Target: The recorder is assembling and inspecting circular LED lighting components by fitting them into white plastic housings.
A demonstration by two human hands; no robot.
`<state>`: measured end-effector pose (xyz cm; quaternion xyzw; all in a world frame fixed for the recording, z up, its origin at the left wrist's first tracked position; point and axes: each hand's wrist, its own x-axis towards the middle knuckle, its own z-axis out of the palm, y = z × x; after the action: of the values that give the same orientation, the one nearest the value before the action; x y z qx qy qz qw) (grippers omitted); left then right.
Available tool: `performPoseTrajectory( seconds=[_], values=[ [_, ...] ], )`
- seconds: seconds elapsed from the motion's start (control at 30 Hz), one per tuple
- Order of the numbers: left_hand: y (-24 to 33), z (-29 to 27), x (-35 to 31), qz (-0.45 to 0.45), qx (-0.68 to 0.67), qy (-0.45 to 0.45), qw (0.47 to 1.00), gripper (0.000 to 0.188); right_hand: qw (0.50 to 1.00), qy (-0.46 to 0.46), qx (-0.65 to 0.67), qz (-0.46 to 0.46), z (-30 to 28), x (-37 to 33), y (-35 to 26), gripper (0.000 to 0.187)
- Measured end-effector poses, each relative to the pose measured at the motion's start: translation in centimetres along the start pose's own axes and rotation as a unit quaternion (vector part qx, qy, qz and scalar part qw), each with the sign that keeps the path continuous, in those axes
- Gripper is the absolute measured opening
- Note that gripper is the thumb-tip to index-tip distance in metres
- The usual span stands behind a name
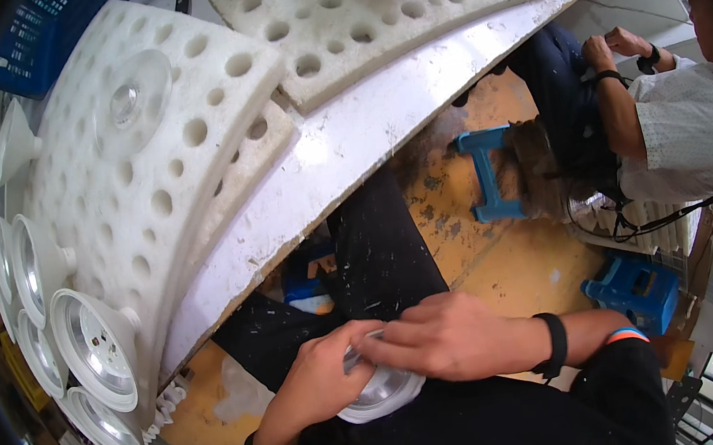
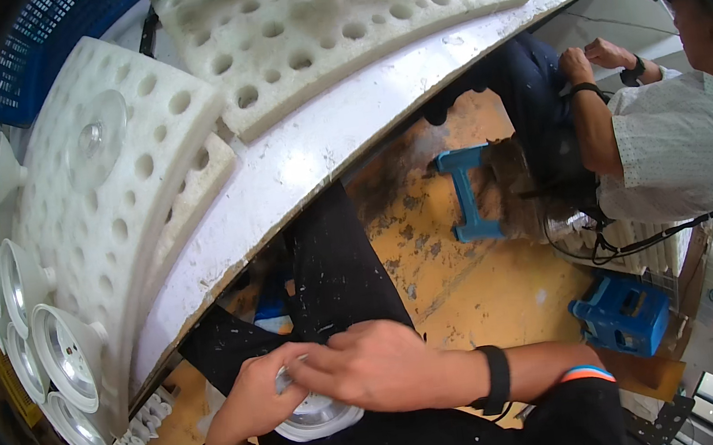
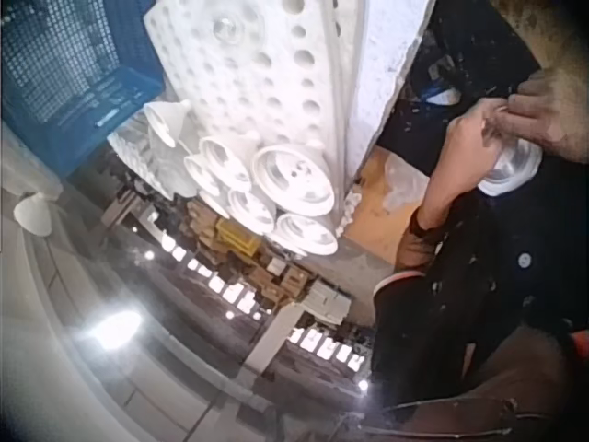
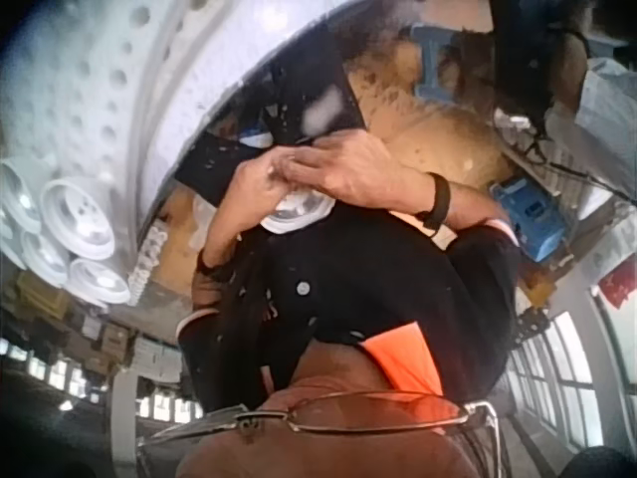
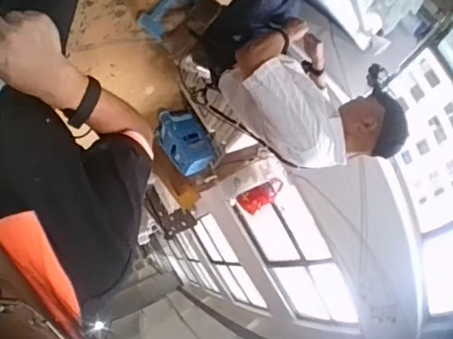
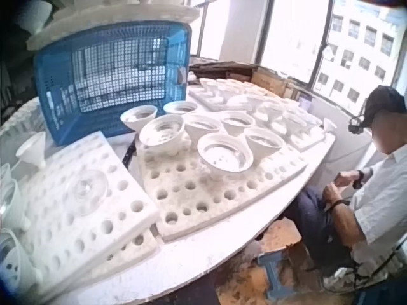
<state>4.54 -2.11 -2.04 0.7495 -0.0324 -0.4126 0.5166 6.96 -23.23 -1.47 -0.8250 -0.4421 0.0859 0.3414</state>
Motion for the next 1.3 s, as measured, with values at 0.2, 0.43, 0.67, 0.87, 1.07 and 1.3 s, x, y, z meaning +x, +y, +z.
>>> performPoseTrajectory(
  seconds=[0.2, 0.43, 0.67, 0.87, 1.07, 1.3],
  values=[
    [0.0, 0.3, 2.0, -0.001, -0.049, -0.031, 0.998, 0.045, 0.975, 0.061, 0.122, 0.173, 0.2, -2.7, 2.1, 0.026],
    [-1.2, -0.6, 1.1, -0.061, -0.013, 0.013, 0.998, 0.023, 0.954, 0.090, 0.259, 0.125, 4.9, -1.9, 2.3, 0.021],
    [-1.3, -0.9, 0.0, 0.069, -0.244, 0.134, 0.958, 0.040, 0.923, 0.112, 0.287, 0.228, 5.6, -2.0, 2.3, 0.022],
    [-2.2, -0.2, -0.3, 0.025, -0.167, 0.065, 0.983, 0.038, 0.944, 0.138, 0.182, 0.240, 6.1, -3.2, 1.1, 0.030],
    [-1.1, 0.5, -2.7, -0.022, -0.165, 0.109, 0.980, 0.039, 0.961, 0.015, 0.151, 0.232, 2.0, -3.4, -0.3, 0.048],
    [-1.6, 1.0, -3.6, 0.012, -0.110, 0.118, 0.987, 0.037, 0.977, -0.015, 0.017, 0.211, 1.7, -4.1, -1.8, 0.053]
  ],
)
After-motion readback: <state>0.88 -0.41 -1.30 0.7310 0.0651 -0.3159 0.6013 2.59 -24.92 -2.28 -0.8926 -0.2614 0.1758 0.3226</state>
